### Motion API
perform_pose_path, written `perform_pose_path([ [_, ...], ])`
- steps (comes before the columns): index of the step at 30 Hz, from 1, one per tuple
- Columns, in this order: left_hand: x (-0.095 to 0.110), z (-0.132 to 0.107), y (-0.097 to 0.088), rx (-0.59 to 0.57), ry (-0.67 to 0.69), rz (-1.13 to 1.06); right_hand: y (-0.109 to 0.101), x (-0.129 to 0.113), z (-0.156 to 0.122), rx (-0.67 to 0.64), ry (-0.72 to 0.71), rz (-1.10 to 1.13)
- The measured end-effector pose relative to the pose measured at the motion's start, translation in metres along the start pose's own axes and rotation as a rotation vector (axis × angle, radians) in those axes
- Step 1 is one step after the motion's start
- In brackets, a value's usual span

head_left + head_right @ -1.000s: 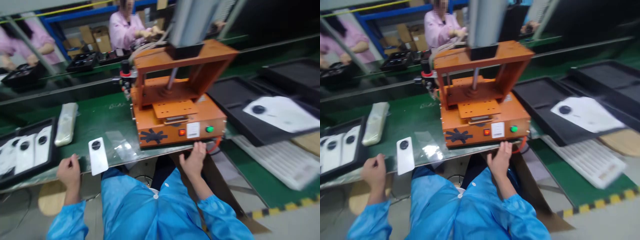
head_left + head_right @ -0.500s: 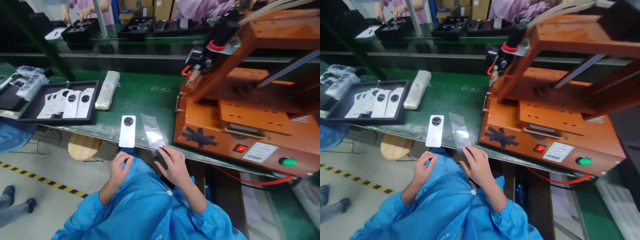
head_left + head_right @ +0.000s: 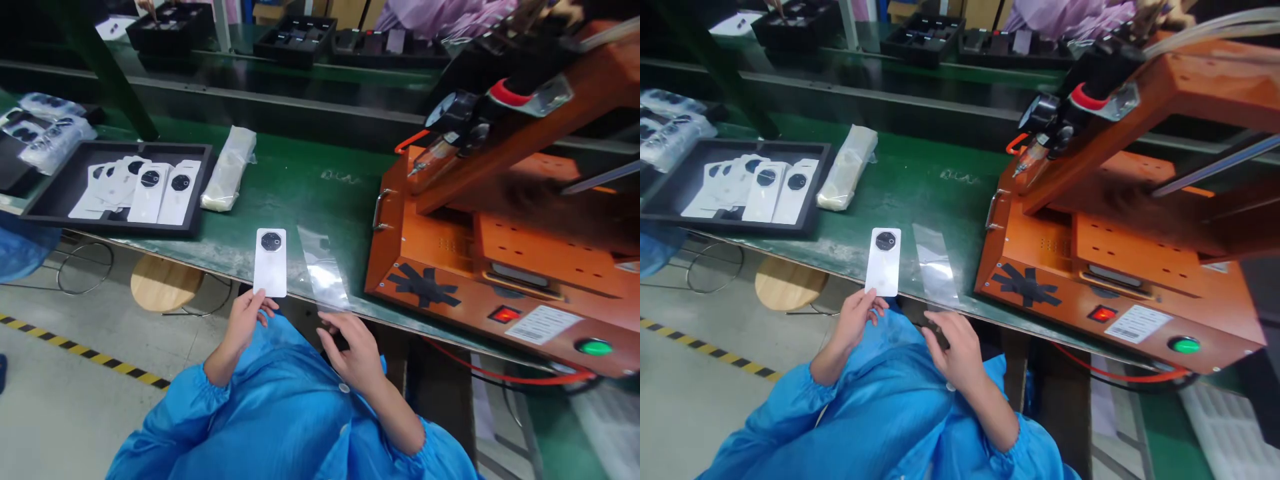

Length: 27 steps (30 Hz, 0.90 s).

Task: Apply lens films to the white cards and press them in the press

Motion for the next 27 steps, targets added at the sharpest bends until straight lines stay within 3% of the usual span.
perform_pose_path([
  [4,0.009,-0.026,0.019,-0.146,0.048,0.015,0.005,-0.002,0.03,-0.19,0.226,0.233],
  [10,0.033,-0.057,0.062,-0.374,0.159,0.093,-0.032,-0.014,0.069,-0.009,0.256,0.338],
  [16,0.049,-0.06,0.084,-0.445,0.247,0.19,-0.054,-0.014,0.061,0.055,0.298,0.337],
  [27,0.059,-0.074,0.095,-0.466,0.363,0.323,-0.066,-0.011,0.051,0.087,0.287,0.339],
])
Point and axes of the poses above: each hand's wrist, its own z-axis towards the middle knuckle, its own y-axis out of the palm, x = y × z, the point moved 5 cm from there along z, towards the middle knuckle, and after that the axes turned 10 degrees about -z, right-handed, at the moved point
